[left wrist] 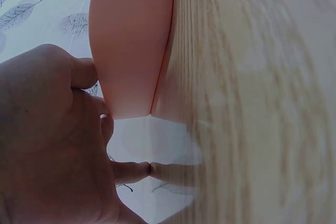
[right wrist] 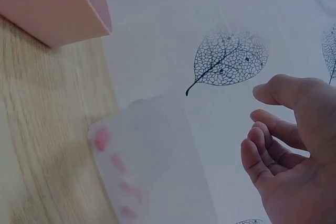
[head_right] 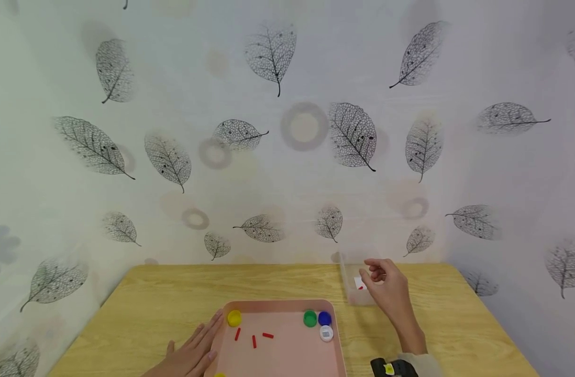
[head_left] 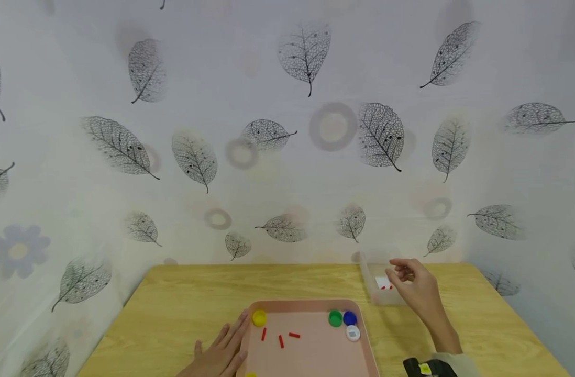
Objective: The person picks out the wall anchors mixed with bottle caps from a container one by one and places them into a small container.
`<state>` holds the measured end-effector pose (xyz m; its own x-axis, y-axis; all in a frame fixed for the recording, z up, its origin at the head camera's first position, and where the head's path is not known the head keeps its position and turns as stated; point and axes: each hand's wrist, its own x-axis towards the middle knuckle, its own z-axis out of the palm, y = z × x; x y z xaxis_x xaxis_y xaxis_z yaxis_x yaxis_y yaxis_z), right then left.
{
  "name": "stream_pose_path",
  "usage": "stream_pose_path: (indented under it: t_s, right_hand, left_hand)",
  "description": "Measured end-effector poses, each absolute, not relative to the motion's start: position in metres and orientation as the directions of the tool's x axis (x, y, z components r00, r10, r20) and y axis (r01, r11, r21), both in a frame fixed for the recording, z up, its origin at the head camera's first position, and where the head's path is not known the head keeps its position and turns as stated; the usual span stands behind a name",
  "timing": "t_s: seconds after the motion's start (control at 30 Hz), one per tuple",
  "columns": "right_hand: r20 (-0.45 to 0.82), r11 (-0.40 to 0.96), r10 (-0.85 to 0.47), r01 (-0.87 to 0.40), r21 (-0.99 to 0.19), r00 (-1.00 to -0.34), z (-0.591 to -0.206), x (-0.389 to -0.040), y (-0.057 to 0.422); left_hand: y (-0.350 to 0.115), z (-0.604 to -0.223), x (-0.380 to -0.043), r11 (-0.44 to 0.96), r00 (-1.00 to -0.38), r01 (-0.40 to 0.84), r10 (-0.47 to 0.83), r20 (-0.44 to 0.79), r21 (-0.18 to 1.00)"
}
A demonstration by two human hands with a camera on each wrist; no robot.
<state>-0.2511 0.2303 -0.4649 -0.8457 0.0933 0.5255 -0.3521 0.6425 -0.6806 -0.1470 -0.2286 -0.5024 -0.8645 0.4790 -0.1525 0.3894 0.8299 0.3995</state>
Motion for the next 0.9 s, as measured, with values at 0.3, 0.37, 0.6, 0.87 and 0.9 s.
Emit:
stream_pose_path:
  t_s: [0.3,0.37,0.6,0.87,0.9]
  right_hand:
    - [0.514,0.576,0.071,-0.386,-0.721,-0.855,-0.44,-0.233,0.221]
    - [0.508,0.566,0.064,-0.388,-0.727,-0.859,-0.435,-0.229,0.218]
    - [0.478,0.502,0.016,-0.407,-0.763,-0.878,-0.421,-0.216,0.208]
    - [0.509,0.391,-0.071,-0.494,-0.777,-0.858,-0.42,-0.206,0.181]
    - [0.508,0.366,-0.085,-0.501,-0.784,-0.857,-0.421,-0.206,0.178]
  left_hand:
    - [-0.229,-0.503,-0.146,0.833,-0.871,0.393,0.473,-0.133,0.39]
    - [-0.227,-0.503,-0.148,0.84,-0.878,0.368,0.455,-0.149,0.399]
    - [-0.219,-0.505,-0.16,0.805,-0.905,0.266,0.397,-0.15,0.53]
    - [-0.219,-0.505,-0.16,0.833,-0.905,0.226,0.371,-0.208,0.505]
    - [-0.22,-0.505,-0.159,0.836,-0.907,0.222,0.366,-0.21,0.502]
